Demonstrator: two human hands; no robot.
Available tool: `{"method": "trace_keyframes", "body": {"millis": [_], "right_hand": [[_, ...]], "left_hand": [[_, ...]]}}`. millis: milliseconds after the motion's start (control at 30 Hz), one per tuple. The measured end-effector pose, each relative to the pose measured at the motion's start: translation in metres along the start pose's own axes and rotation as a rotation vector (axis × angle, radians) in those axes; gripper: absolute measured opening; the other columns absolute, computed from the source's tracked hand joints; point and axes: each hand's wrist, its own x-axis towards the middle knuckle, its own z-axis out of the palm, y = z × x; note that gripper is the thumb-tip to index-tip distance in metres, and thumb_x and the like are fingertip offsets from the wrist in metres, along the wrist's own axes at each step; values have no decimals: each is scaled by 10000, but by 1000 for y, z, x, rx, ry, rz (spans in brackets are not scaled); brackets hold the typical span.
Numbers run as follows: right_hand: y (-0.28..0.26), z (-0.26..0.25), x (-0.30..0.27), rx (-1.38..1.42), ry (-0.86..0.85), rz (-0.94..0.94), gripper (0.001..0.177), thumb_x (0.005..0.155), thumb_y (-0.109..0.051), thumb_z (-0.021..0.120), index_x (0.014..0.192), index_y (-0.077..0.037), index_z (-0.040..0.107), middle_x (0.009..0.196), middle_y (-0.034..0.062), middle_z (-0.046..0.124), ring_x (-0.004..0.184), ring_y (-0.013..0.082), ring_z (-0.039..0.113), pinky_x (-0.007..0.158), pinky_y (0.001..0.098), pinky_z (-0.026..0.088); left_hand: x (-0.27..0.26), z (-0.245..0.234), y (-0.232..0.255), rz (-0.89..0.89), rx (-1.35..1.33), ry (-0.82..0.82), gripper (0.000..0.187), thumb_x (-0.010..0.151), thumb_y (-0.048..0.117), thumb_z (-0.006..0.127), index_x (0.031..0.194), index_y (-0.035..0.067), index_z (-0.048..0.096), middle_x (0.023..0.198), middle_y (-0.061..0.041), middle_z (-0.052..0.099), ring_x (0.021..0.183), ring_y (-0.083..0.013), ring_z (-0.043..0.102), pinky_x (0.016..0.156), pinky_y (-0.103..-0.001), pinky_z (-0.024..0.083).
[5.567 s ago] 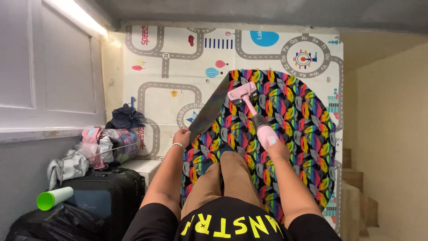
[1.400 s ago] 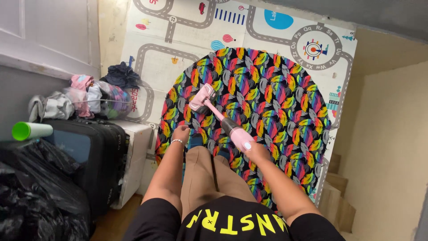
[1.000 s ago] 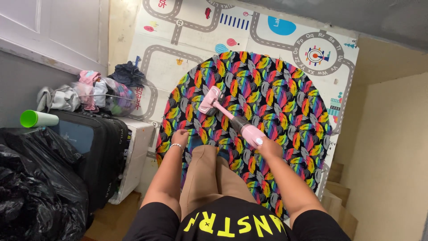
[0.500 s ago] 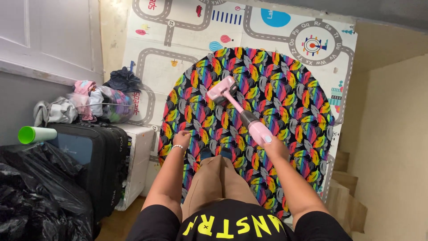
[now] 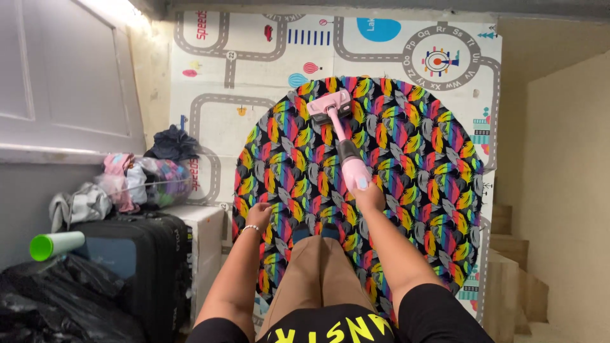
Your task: Vacuuming a floor mat and the surrounding area in a narrow hallway.
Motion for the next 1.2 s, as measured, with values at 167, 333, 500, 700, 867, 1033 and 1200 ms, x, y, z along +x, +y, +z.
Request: {"method": "trace_keyframes", "body": {"millis": [167, 333, 500, 700, 867, 1033, 1200], "right_hand": [[-15, -1, -7, 10, 11, 34, 560, 757, -562, 770, 1095, -117, 745, 1007, 161, 759, 941, 383, 726, 823, 478, 567], [-9, 5, -12, 83, 2, -3, 516, 748, -499, 783, 1080, -105, 751, 989, 164, 764, 927, 370, 735, 822, 461, 572], [-12, 7, -24, 210, -3, 49, 463, 694, -358, 792, 1081, -107, 751, 999, 152, 765, 925, 361, 738, 824, 451, 572], [-22, -15, -5, 80, 4, 109, 528, 703, -411, 805, 1155, -148, 729, 1051, 152, 756, 962, 359, 736, 849, 461, 572], [13, -34, 19, -5, 35, 100, 580, 742, -507, 812, 1168, -127, 713, 1076, 165, 750, 996, 376, 718, 847, 479, 565], [40, -50, 22, 9, 88, 115, 573, 720, -492, 824, 1139, -113, 725, 1086, 166, 752, 1004, 382, 721, 866, 479, 565], [63, -60, 23, 45, 145, 180, 529, 715, -434, 812, 1112, -94, 728, 1076, 175, 758, 991, 386, 727, 852, 480, 574]], "left_hand": [[-4, -14, 9, 8, 87, -9, 356, 863, 294, 695, 1139, 80, 762, 1092, -125, 773, 1027, -265, 730, 910, -371, 551], [6, -11, 11, -33, 74, 3, 364, 847, 299, 690, 1135, 88, 758, 1084, -121, 781, 1022, -261, 743, 914, -366, 558], [16, 6, 2, -5, 76, -27, 354, 865, 291, 700, 1136, 68, 754, 1091, -134, 773, 1020, -267, 738, 908, -372, 561], [19, 9, 2, 92, 48, -76, 359, 888, 258, 689, 1157, 25, 734, 1106, -156, 767, 1029, -267, 733, 914, -366, 555], [17, 6, 8, 17, 18, -118, 369, 886, 256, 682, 1178, 35, 724, 1097, -152, 774, 997, -272, 751, 884, -376, 576], [29, 8, 8, 47, 77, -117, 365, 895, 261, 688, 1174, 29, 729, 1102, -161, 776, 1013, -273, 753, 901, -367, 569], [26, 11, 61, 108, 117, -100, 378, 880, 304, 686, 1162, 57, 737, 1141, -148, 761, 1093, -293, 714, 957, -394, 535]]}}
